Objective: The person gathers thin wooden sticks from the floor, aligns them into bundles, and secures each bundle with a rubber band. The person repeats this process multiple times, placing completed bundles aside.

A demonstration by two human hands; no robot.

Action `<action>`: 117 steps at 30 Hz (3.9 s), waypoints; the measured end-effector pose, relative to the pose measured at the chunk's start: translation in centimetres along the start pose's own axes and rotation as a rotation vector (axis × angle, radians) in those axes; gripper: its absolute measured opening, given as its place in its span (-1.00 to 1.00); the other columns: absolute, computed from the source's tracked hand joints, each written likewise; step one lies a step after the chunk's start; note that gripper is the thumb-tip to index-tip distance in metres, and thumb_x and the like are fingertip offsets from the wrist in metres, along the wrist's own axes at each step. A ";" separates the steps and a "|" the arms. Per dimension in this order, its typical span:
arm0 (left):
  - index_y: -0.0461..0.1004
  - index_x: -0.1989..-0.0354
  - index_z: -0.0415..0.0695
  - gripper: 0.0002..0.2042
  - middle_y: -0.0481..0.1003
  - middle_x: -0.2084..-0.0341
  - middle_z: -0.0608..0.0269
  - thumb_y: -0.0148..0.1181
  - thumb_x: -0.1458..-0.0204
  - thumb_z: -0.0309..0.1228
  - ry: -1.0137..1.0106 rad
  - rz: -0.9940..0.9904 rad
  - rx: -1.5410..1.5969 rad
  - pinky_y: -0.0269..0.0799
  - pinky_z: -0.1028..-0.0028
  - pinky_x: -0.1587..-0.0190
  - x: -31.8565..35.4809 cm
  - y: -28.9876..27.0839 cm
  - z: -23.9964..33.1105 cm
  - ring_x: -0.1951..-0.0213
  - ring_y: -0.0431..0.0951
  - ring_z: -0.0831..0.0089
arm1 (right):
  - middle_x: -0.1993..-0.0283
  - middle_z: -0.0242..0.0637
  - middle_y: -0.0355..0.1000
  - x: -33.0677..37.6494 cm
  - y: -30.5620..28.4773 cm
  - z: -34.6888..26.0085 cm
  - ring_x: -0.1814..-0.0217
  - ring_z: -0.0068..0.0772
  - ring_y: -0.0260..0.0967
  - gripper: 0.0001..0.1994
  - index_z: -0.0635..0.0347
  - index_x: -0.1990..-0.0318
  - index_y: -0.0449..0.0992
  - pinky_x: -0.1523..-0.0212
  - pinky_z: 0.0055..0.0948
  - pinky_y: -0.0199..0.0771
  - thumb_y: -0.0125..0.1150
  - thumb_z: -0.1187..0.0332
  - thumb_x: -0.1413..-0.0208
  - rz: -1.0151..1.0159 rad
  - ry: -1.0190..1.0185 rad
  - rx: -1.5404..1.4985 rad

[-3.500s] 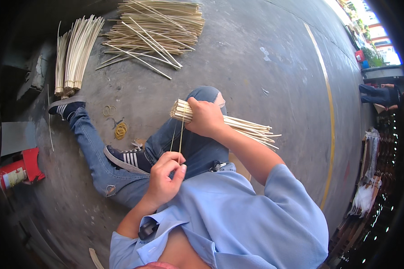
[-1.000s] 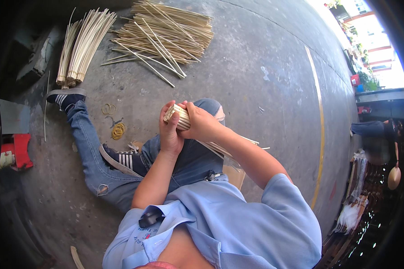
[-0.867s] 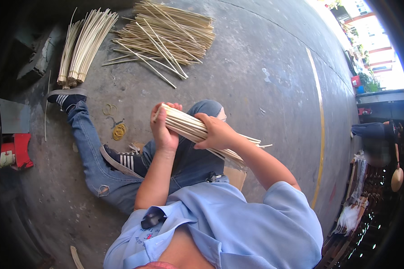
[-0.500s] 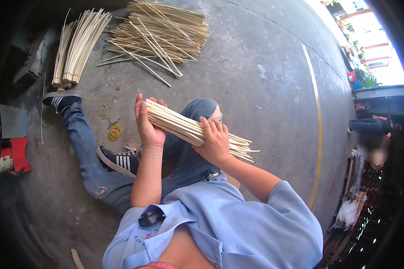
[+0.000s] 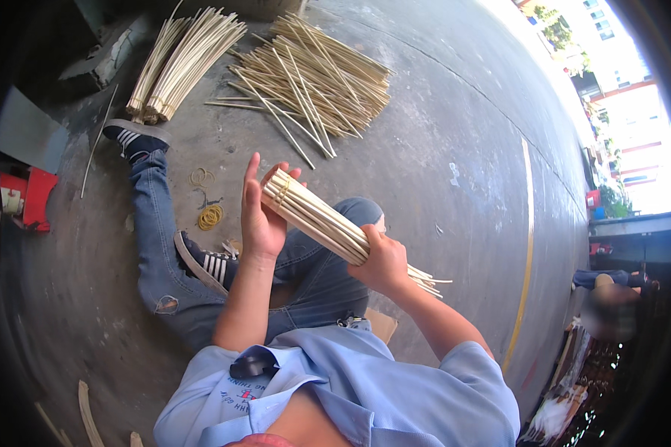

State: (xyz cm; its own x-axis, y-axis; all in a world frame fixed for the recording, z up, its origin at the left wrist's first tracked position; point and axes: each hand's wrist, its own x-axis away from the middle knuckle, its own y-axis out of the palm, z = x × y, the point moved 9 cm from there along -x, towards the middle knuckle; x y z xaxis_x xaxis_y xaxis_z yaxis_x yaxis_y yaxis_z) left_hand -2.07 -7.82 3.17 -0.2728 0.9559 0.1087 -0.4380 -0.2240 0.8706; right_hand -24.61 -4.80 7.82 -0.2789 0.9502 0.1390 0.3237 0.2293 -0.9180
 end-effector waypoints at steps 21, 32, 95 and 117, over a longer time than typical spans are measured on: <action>0.06 -0.55 0.04 -0.10 0.53 0.10 0.19 0.13 -0.18 0.34 0.000 -0.080 0.189 0.59 0.17 -0.12 -1.1 -1.5 5.8 0.03 0.59 0.25 | 0.24 -0.06 0.59 -2.3 1.6 -8.5 0.14 -0.14 0.61 -0.46 0.28 0.06 0.44 0.03 -0.27 0.55 0.56 0.31 0.21 -0.437 -0.095 -0.308; 0.27 -0.33 -0.16 -0.26 0.50 0.10 0.11 0.22 -0.21 0.19 -0.008 -0.022 0.034 0.57 0.22 -0.07 1.9 -0.7 2.7 0.04 0.58 0.24 | 0.19 -0.12 0.58 -2.4 1.8 -8.8 0.09 -0.27 0.57 -0.44 0.30 0.02 0.45 -0.03 -0.29 0.52 0.57 0.30 0.20 -0.506 -0.082 -0.407; 0.21 -0.41 -0.19 -0.29 0.53 0.08 0.15 0.20 -0.26 0.05 0.118 0.009 0.145 0.38 0.05 -0.35 1.5 -2.9 6.4 -0.04 0.58 0.20 | 0.01 -0.18 0.55 -3.6 3.8 -11.8 -0.11 -0.29 0.49 -0.30 0.26 -0.20 0.46 -0.25 -0.32 0.41 0.53 0.31 0.19 -0.750 -0.077 -0.510; 0.20 -0.43 -0.14 -0.21 0.52 -0.01 0.09 0.17 -0.23 0.20 0.030 -0.078 0.116 0.31 -0.01 -0.42 2.1 -2.8 4.0 -0.16 0.53 0.11 | 0.03 -0.13 0.56 -4.6 4.5 -12.3 -0.09 -0.25 0.50 -0.30 0.28 -0.17 0.46 -0.22 -0.29 0.42 0.55 0.27 0.19 -0.742 -0.086 -0.478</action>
State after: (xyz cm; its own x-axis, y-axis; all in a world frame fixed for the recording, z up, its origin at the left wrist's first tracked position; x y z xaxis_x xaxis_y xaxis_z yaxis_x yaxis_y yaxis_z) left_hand 1.98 -4.42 2.82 -0.2681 0.9630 0.0256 -0.3571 -0.1241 0.9258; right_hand -10.75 -5.59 7.66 -0.6279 0.5070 0.5905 0.3699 0.8620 -0.3466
